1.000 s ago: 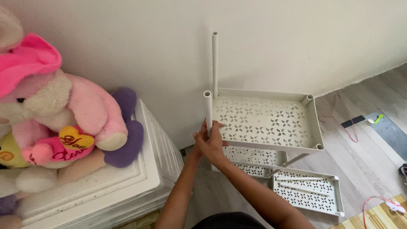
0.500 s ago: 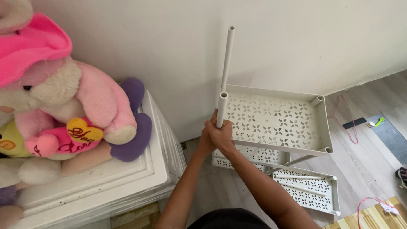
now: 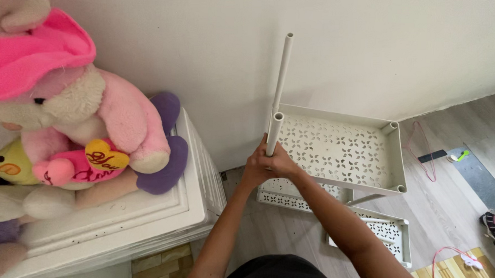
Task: The person assembles a white plastic storage unit by inserting vertical poles into the corners of perforated trays. They connect multiple trays together using the poles to form a multi-tiered structure on the floor.
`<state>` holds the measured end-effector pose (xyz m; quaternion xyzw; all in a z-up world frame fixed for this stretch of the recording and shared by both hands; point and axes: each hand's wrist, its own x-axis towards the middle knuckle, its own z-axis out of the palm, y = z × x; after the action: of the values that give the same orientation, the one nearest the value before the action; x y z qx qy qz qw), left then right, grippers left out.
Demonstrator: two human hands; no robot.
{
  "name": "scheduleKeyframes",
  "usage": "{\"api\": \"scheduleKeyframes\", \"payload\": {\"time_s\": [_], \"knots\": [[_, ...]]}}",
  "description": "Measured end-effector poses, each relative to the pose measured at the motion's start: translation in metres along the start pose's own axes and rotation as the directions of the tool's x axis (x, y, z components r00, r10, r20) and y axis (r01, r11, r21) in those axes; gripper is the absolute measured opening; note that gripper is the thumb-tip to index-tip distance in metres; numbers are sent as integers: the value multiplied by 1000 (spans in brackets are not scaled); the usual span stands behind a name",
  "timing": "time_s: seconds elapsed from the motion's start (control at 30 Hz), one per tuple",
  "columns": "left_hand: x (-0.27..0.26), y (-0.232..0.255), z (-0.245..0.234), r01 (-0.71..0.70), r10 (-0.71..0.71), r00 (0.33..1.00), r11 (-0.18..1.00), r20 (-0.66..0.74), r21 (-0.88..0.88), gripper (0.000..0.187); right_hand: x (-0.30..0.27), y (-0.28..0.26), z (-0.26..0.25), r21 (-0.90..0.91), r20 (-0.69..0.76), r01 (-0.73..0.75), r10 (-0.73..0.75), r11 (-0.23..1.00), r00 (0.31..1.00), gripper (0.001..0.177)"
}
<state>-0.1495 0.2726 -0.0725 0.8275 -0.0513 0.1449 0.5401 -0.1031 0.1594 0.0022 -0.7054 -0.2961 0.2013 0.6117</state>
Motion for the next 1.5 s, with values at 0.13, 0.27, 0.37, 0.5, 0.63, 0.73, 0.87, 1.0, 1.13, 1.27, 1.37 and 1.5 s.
{"api": "scheduleKeyframes", "payload": {"time_s": [0.13,0.27,0.37,0.5,0.63,0.73,0.87,1.0,1.13,1.27,1.37,1.5], "knots": [[5,-26,14,-251,282,955,933,-93,259,37,-34,-9,50,-9,-483,141,-127,990,866,27],[6,-41,19,-383,380,922,923,-76,-33,74,-25,-4,70,-142,-616,225,-264,964,742,39],[5,-35,15,-186,192,981,973,-31,138,73,-5,3,59,84,-598,198,-109,977,794,48],[13,-13,13,-35,34,999,987,5,157,68,-1,12,22,-30,-402,9,-20,999,915,28],[9,4,12,-140,144,988,988,-55,67,103,4,24,-15,-108,-40,2,-6,994,999,26],[7,10,7,-152,150,988,987,-49,-46,129,18,26,-35,-11,252,67,-62,998,966,28],[15,6,2,-58,58,998,998,7,6,129,21,10,-29,213,280,-38,-24,976,960,25],[18,-4,9,-196,204,978,968,-35,157,104,-11,-14,22,-30,-432,1,-14,1000,902,20],[14,-10,10,-473,478,870,878,-118,69,99,-18,-18,59,-104,-626,125,-162,987,763,32],[3,-11,9,-177,181,982,982,-52,69,83,-6,9,43,-99,-527,209,-230,973,818,47],[4,-4,5,-168,173,983,983,-60,73,85,0,27,9,-123,-202,175,-197,977,959,43],[3,11,1,-222,219,975,970,-48,-99,107,15,24,-27,-41,243,132,-119,990,963,43]]}}
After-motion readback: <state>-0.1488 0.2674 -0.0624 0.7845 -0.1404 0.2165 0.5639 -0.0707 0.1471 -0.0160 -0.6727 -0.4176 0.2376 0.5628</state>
